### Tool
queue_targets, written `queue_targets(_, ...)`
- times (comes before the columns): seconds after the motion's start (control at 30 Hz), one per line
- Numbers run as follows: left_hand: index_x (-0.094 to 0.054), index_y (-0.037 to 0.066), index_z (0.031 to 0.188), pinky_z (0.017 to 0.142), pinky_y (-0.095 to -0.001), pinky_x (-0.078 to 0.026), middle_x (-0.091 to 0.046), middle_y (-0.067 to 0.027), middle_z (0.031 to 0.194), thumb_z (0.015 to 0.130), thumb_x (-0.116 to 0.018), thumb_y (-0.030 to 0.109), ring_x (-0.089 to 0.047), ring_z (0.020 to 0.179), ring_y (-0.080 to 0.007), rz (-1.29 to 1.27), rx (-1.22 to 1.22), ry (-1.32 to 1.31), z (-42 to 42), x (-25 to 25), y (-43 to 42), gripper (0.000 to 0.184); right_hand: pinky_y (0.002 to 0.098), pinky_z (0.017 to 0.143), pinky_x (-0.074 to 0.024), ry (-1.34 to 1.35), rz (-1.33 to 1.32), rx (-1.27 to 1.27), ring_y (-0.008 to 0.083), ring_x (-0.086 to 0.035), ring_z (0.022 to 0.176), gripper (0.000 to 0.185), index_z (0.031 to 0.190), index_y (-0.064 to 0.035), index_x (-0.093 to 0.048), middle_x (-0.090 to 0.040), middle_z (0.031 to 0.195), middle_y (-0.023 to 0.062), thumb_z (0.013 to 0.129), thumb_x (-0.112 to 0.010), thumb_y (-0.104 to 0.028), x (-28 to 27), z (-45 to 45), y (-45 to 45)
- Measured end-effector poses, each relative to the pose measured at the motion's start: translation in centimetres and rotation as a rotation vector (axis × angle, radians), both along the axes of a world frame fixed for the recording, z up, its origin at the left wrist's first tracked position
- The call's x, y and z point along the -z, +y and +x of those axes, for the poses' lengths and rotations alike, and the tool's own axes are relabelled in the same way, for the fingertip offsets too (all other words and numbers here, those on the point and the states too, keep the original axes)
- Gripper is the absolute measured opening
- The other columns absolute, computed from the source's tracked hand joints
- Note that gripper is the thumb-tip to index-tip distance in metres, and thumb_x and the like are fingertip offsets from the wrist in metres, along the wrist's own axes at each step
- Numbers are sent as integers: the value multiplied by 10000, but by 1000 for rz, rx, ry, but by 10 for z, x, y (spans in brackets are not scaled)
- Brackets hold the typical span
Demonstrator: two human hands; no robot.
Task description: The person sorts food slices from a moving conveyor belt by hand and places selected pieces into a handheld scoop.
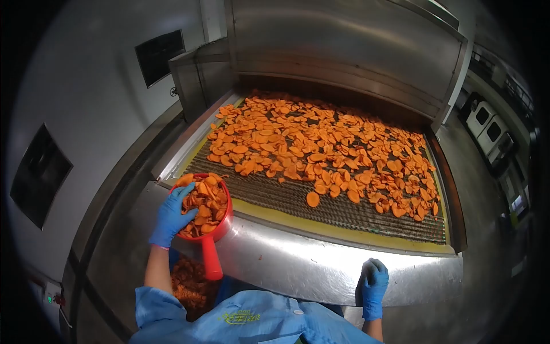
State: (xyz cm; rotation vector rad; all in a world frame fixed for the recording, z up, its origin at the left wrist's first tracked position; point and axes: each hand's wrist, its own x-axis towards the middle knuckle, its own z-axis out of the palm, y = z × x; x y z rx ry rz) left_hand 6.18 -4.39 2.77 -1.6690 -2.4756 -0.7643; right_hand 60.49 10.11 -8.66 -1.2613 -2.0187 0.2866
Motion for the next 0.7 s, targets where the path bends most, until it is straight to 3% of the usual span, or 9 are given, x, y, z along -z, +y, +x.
queue_targets(0.33,-467,173,1377,1002,-394,-418,-486,-158,1277,708,-748,154,-473,1203,-324,69,40,-92,1,4,1,727,432,906,-462,10,21,20,348,-578,1029,287,1002,-111,-651,-633,1074,124,731,-663,-18,-5,-2,-3)
queue_targets(0.7,-473,173,1374,963,-389,-439,-529,-155,1209,715,-745,158,-532,1123,-326,53,35,-56,1,1,0,713,405,926,-459,-44,32,9,331,-561,1060,311,1024,-85,-640,-617,1111,120,726,-658,-1,-1,0,-2)
